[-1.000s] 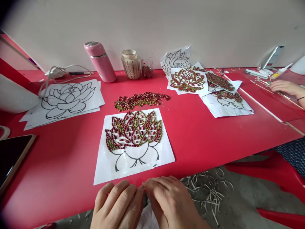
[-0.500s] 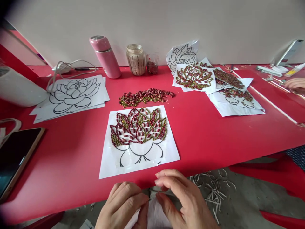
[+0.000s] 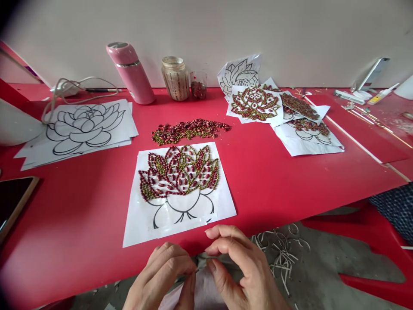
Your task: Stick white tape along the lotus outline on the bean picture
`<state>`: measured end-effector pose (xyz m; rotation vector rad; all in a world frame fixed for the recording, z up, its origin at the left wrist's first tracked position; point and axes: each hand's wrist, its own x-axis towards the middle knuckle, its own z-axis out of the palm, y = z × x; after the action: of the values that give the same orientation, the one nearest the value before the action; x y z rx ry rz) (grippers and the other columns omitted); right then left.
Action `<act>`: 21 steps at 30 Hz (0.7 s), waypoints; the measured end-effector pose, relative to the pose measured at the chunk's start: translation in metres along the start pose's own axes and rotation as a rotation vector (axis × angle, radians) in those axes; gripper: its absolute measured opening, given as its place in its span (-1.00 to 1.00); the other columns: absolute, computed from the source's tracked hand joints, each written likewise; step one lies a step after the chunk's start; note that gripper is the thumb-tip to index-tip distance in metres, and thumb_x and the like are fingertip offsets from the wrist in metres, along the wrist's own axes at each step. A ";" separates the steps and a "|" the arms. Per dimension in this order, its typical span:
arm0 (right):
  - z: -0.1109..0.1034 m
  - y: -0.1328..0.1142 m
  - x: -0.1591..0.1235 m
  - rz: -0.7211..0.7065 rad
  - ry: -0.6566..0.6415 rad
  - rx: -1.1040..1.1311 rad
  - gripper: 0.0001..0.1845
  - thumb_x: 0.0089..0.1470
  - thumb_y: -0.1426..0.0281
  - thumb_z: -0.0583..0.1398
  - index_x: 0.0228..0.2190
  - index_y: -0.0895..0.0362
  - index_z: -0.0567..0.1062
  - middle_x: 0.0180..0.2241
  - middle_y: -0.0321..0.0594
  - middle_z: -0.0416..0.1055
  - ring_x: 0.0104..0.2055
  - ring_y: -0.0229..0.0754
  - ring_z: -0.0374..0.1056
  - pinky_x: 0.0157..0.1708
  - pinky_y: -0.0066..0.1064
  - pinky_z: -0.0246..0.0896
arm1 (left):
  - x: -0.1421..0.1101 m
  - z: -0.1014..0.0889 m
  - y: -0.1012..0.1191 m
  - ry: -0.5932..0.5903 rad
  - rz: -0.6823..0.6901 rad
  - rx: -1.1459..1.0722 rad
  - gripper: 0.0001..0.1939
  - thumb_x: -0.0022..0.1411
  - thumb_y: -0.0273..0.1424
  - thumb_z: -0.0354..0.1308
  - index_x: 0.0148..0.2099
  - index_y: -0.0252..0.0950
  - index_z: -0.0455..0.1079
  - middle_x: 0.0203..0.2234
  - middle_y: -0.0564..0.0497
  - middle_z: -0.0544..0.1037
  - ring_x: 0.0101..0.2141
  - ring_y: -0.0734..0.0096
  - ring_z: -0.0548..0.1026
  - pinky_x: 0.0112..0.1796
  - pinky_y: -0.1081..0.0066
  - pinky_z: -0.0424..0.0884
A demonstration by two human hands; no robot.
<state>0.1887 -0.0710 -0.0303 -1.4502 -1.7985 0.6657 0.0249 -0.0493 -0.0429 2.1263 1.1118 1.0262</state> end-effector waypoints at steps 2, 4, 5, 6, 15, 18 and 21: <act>0.000 -0.001 0.001 0.000 0.008 0.016 -0.93 0.05 0.50 0.11 -0.39 0.10 0.36 -0.24 -0.22 0.39 -0.16 -0.27 0.35 -0.19 -0.58 0.27 | 0.000 0.004 0.001 0.092 -0.025 -0.010 -0.83 0.08 -0.61 -0.08 -0.43 -0.23 0.19 -0.62 0.11 0.34 -0.58 0.53 0.27 -0.52 0.47 0.20; -0.001 -0.001 0.002 0.003 0.010 0.021 -0.92 0.05 0.50 0.10 -0.41 0.10 0.36 -0.26 -0.23 0.38 -0.16 -0.27 0.34 -0.20 -0.57 0.27 | 0.002 0.004 0.001 0.086 -0.004 -0.003 -0.83 0.07 -0.61 -0.07 -0.43 -0.23 0.20 -0.62 0.11 0.35 -0.58 0.54 0.27 -0.53 0.48 0.20; -0.001 0.000 0.003 0.013 0.014 0.011 -0.93 0.06 0.49 0.09 -0.41 0.10 0.36 -0.26 -0.23 0.38 -0.15 -0.26 0.33 -0.20 -0.56 0.26 | 0.002 0.002 0.001 0.061 0.014 0.026 -0.84 0.07 -0.61 -0.05 -0.39 -0.24 0.23 -0.60 0.11 0.37 -0.57 0.53 0.29 -0.52 0.48 0.22; -0.002 0.001 0.004 0.032 0.024 -0.008 -0.92 0.07 0.48 0.09 -0.42 0.10 0.36 -0.26 -0.22 0.37 -0.14 -0.25 0.33 -0.21 -0.55 0.26 | 0.003 0.000 0.000 0.037 0.026 0.071 -0.83 0.07 -0.60 -0.02 -0.32 -0.24 0.26 -0.56 0.09 0.40 -0.54 0.52 0.32 -0.49 0.47 0.25; -0.008 0.016 0.027 0.150 -0.001 -0.200 -0.84 0.11 0.37 0.06 -0.48 0.11 0.37 -0.21 -0.13 0.28 -0.06 -0.10 0.23 -0.17 -0.34 0.23 | 0.007 0.001 -0.015 0.046 0.180 0.336 -0.80 0.09 -0.55 0.07 -0.19 -0.33 0.35 -0.40 -0.04 0.48 -0.32 0.33 0.38 -0.32 0.33 0.29; -0.005 0.015 0.033 0.151 -0.052 -0.201 -0.84 0.09 0.41 0.05 -0.49 0.11 0.34 -0.25 -0.14 0.28 -0.08 -0.11 0.23 -0.18 -0.33 0.22 | 0.009 0.007 -0.017 0.040 0.185 0.381 -0.83 0.11 -0.54 0.05 -0.21 -0.33 0.37 -0.37 -0.04 0.47 -0.28 0.32 0.37 -0.28 0.31 0.28; -0.002 0.014 0.037 0.160 -0.079 -0.205 -0.87 0.07 0.45 0.05 -0.49 0.12 0.34 -0.26 -0.15 0.27 -0.09 -0.12 0.23 -0.19 -0.33 0.22 | 0.011 0.011 -0.019 0.011 0.174 0.375 -0.82 0.11 -0.55 0.04 -0.21 -0.35 0.37 -0.38 -0.04 0.46 -0.29 0.34 0.35 -0.29 0.32 0.28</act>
<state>0.1949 -0.0323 -0.0323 -1.7408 -1.8687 0.6404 0.0291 -0.0310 -0.0589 2.5537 1.2184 0.9643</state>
